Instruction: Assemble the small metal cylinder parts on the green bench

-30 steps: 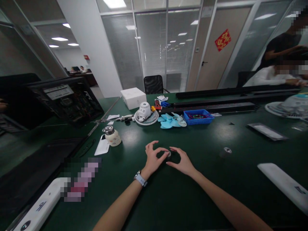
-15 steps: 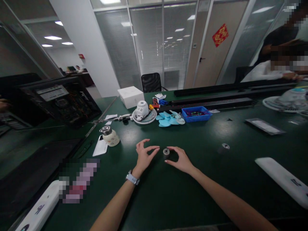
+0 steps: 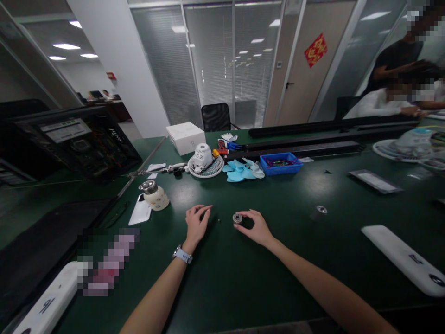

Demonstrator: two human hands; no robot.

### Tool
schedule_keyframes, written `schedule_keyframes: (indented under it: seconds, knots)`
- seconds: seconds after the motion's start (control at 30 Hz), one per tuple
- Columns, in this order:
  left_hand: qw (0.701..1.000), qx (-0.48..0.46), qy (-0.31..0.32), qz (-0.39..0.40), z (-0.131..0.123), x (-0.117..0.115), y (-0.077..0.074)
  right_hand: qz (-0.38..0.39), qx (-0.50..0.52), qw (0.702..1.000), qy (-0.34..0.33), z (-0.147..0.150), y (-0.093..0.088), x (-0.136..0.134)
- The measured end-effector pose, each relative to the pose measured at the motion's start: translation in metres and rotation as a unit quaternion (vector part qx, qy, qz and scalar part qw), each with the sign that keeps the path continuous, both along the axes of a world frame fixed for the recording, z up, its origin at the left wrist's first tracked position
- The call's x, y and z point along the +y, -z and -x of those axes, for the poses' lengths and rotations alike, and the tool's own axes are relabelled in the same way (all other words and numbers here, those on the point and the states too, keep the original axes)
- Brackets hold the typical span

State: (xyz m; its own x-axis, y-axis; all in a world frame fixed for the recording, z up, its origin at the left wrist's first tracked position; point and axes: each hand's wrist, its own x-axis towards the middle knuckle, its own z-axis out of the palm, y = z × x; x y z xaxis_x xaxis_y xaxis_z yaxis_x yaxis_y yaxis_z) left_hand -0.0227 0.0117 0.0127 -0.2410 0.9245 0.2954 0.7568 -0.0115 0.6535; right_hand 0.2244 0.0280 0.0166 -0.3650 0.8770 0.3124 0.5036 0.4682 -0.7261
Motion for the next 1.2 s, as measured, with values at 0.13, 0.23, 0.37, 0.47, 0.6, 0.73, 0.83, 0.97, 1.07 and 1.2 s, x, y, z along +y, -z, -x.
schedule_keyframes:
  seconds: [0.13, 0.23, 0.37, 0.47, 0.6, 0.73, 0.83, 0.97, 1.07, 1.2]
  knots:
    - [0.999, -0.016, 0.000, -0.028, 0.002, 0.003, 0.007, -0.057, -0.018, 0.995, 0.084, -0.015, -0.006, 0.012]
    - [0.999, -0.013, 0.003, -0.031, 0.002, 0.004, 0.009, -0.116, -0.049, 0.970, 0.210, -0.055, -0.019, 0.034]
    - [1.000, -0.013, 0.005, -0.025, 0.002, 0.004, 0.010, -0.103, -0.107, 0.912, 0.382, -0.129, -0.027, 0.061]
    - [1.000, -0.014, 0.007, -0.022, 0.001, 0.004, 0.009, -0.055, -0.156, 0.878, 0.449, -0.176, -0.019, 0.071]
    - [1.000, -0.015, 0.003, -0.022, 0.001, 0.004, 0.009, -0.003, -0.196, 0.860, 0.470, -0.193, -0.019, 0.070]
    - [1.000, -0.018, -0.004, -0.023, 0.002, 0.004, 0.010, -0.177, -0.163, 0.857, 0.456, -0.142, -0.041, 0.052]
    - [1.000, -0.016, -0.004, -0.024, 0.002, 0.005, 0.011, -0.237, -0.152, 0.915, 0.288, -0.074, -0.043, 0.030]
    - [1.000, -0.005, -0.002, -0.025, 0.002, 0.005, 0.011, -0.158, -0.154, 0.975, 0.035, 0.002, -0.021, 0.009]
    - [1.000, 0.000, -0.002, -0.031, 0.002, 0.005, 0.010, -0.117, -0.145, 0.982, 0.003, 0.033, -0.005, 0.009]
    - [0.999, 0.005, 0.001, -0.032, 0.002, 0.005, 0.010, -0.102, -0.138, 0.985, 0.018, 0.055, 0.003, 0.014]
